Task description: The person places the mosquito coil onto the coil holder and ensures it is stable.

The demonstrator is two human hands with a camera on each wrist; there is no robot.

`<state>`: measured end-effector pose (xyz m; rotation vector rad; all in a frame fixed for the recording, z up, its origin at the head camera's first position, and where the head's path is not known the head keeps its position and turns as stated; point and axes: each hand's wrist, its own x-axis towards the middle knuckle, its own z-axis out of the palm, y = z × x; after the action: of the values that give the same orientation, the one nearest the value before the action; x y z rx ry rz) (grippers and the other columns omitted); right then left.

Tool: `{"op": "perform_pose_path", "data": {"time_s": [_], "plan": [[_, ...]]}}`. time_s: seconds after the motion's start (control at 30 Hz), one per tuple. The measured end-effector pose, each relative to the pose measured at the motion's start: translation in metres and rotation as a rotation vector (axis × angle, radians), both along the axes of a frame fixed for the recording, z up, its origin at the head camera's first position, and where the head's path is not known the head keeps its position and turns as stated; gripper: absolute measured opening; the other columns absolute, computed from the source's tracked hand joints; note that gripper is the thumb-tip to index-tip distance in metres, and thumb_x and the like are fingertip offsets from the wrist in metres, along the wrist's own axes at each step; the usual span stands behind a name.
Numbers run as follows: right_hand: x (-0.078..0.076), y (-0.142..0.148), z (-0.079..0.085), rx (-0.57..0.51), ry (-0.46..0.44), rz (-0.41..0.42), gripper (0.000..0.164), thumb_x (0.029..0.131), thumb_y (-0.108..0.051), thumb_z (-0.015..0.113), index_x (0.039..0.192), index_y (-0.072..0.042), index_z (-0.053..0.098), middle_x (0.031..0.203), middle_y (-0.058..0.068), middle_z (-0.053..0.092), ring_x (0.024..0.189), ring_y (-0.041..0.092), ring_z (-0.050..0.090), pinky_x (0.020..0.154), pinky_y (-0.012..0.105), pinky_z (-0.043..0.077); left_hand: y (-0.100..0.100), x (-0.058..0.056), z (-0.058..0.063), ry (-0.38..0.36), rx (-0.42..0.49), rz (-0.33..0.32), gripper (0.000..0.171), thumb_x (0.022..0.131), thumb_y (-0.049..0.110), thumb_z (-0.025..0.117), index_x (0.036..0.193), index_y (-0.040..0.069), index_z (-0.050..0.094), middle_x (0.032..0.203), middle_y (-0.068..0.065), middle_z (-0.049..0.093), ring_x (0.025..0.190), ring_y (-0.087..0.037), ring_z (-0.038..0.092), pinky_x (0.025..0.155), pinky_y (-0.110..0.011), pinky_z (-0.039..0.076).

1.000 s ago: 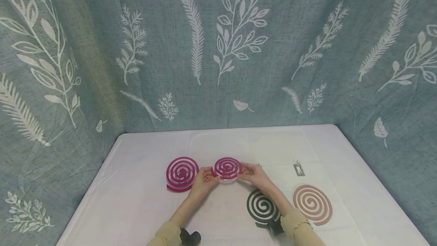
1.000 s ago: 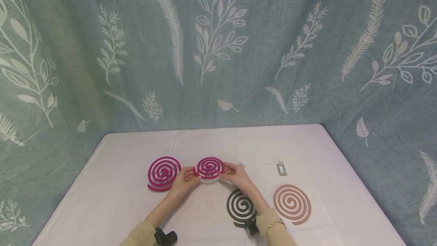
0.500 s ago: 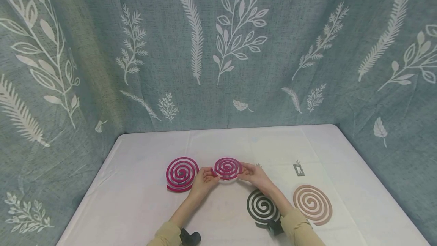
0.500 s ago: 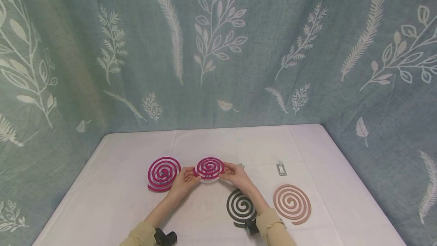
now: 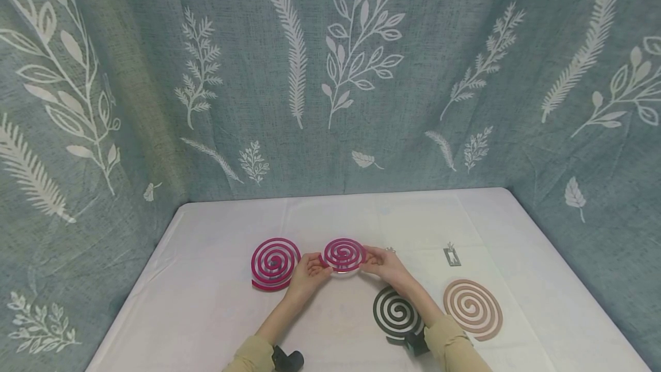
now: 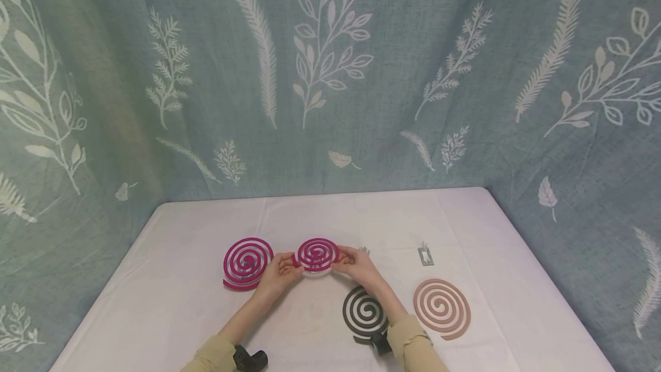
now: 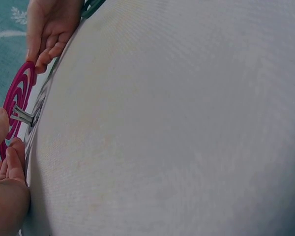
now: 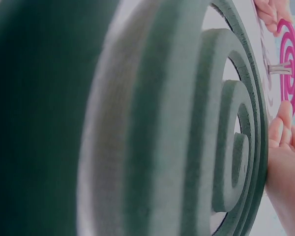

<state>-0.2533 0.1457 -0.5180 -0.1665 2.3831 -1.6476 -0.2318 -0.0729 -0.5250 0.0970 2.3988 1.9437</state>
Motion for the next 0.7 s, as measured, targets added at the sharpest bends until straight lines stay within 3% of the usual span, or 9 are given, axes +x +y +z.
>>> {"op": "perform_pose_path", "data": {"time_s": [0.27, 0.7], "plan": [[0.0003, 0.0013, -0.0006, -0.003, 0.002, 0.007, 0.059, 0.087, -0.018, 0.067, 0.137, 0.003, 0.045, 0.095, 0.006, 0.062, 0.081, 0.009, 0.056, 0.078, 0.023, 0.047, -0.0015, 0.0016, -0.0005, 0.013, 0.004, 0.001, 0.052, 0.085, 0.012, 0.069, 0.125, -0.011, 0.044, 0.107, -0.021, 0.060, 0.094, -0.016, 0.057, 0.080, -0.013, 0.049], [-0.0022, 0.0044, -0.0060, -0.008, 0.004, 0.025, 0.062, 0.085, -0.021, 0.069, 0.137, 0.002, 0.045, 0.093, 0.005, 0.062, 0.081, 0.010, 0.056, 0.076, 0.021, 0.047, -0.0011, 0.0021, 0.0000, 0.002, 0.032, 0.003, 0.051, 0.085, 0.011, 0.069, 0.125, -0.011, 0.044, 0.107, -0.023, 0.060, 0.091, -0.011, 0.056, 0.078, -0.011, 0.048]]}}
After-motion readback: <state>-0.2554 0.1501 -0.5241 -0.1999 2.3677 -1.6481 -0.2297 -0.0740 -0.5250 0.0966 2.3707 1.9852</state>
